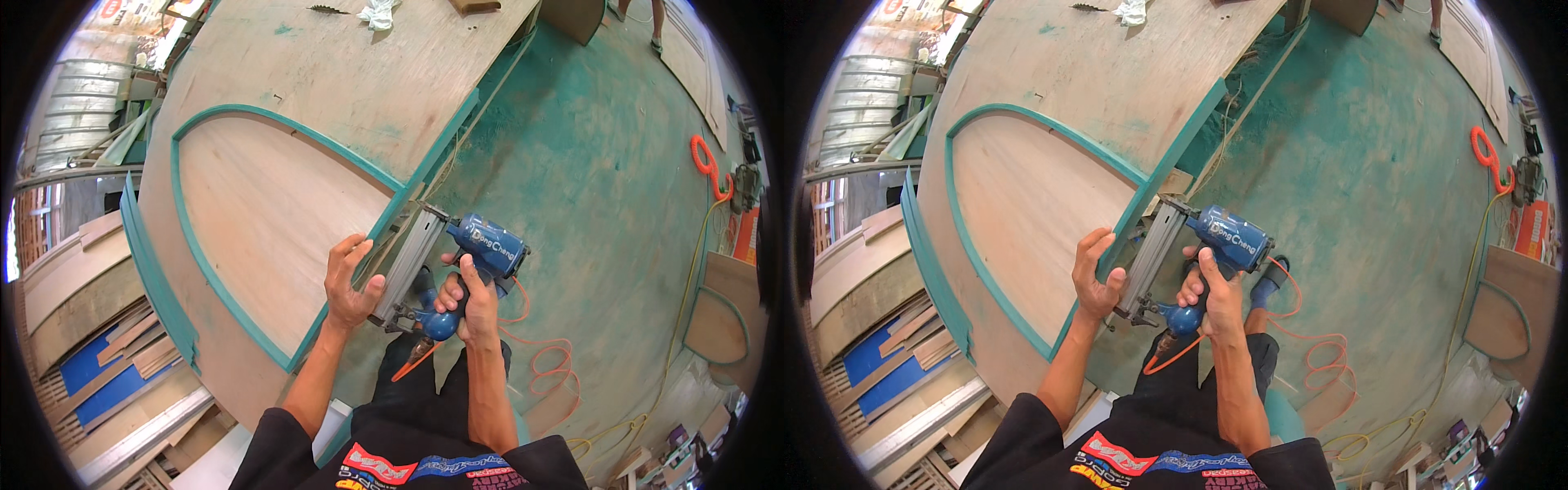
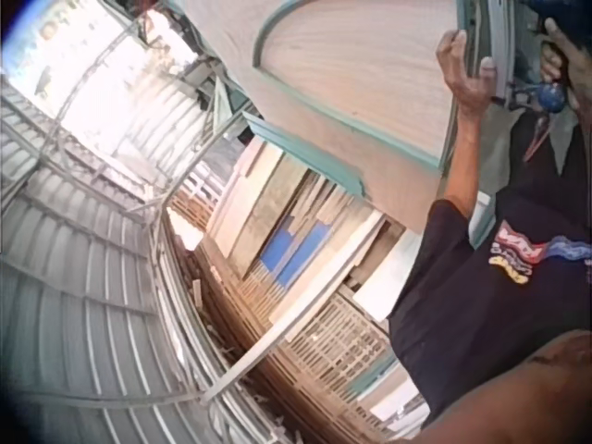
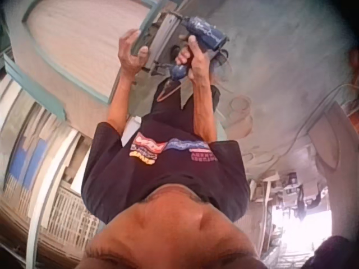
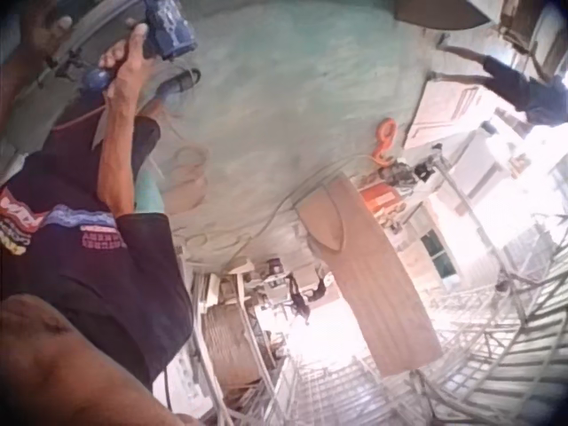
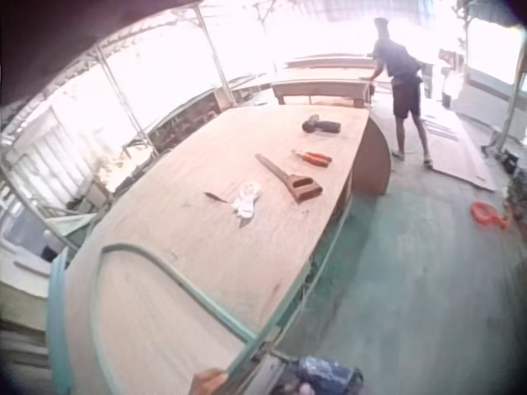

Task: The person assembles a curved green wooden frame on a workbench using a pneumatic nail gun and a hand saw, fastening curved pieces to a plywood base and cutting off excess material.

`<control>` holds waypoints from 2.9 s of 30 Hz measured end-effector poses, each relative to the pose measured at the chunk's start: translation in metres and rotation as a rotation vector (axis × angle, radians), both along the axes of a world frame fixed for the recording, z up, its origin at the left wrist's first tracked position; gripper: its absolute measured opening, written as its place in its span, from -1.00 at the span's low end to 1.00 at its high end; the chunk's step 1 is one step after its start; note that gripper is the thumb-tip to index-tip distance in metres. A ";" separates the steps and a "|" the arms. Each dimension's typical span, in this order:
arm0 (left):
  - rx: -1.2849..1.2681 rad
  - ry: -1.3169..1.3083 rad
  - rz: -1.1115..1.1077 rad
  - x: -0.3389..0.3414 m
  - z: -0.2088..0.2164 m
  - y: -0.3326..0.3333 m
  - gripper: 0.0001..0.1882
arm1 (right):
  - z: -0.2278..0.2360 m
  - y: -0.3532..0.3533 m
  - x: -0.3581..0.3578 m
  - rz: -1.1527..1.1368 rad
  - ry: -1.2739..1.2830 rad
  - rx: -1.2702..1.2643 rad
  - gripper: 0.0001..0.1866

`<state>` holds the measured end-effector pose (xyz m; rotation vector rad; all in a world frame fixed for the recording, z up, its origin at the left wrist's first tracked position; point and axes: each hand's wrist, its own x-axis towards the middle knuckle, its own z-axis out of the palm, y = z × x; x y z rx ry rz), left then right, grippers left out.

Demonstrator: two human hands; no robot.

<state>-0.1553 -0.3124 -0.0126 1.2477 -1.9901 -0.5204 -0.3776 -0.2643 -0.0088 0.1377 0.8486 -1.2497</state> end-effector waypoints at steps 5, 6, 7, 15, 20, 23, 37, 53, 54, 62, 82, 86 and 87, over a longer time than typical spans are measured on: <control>0.248 -0.026 0.012 0.022 0.017 0.013 -0.38 | -0.008 -0.002 0.020 -0.045 0.024 0.013 -0.57; 0.244 -0.059 0.015 0.025 0.019 0.021 -0.39 | -0.010 -0.002 0.024 -0.057 0.038 0.005 -0.57; 0.240 -0.092 0.019 0.027 0.020 0.029 -0.41 | -0.011 -0.003 0.027 -0.071 0.029 0.004 -0.58; 0.172 -0.310 -0.028 0.036 0.020 0.052 -0.30 | -0.002 -0.007 0.030 -0.082 0.033 0.032 -0.60; 0.205 -0.368 -0.034 0.045 0.019 0.050 -0.27 | -0.010 -0.010 0.043 -0.076 0.045 0.042 -0.60; 0.237 -0.355 0.001 0.047 0.014 0.052 -0.31 | -0.015 -0.011 0.046 -0.093 0.016 0.051 -0.62; 0.289 -0.356 0.067 0.033 0.020 0.061 -0.43 | -0.010 -0.007 0.033 -0.077 0.002 0.061 -0.62; 0.278 -0.386 0.094 0.030 0.020 0.061 -0.47 | -0.014 -0.006 0.033 -0.082 -0.018 0.056 -0.61; 0.276 -0.387 0.095 0.030 0.020 0.061 -0.47 | -0.015 -0.005 0.032 -0.084 -0.022 0.053 -0.61; 0.269 -0.380 0.097 0.031 0.021 0.058 -0.50 | -0.013 -0.008 0.033 -0.061 -0.014 0.071 -0.59; 0.285 -0.348 0.134 0.029 0.018 0.060 -0.50 | -0.013 -0.009 0.030 -0.046 0.004 0.064 -0.60; 0.252 -0.386 0.138 0.029 0.017 0.060 -0.50 | -0.013 -0.009 0.031 -0.049 0.005 0.059 -0.61; 0.255 -0.385 0.142 0.028 0.017 0.060 -0.50 | -0.013 -0.009 0.031 -0.050 0.003 0.056 -0.61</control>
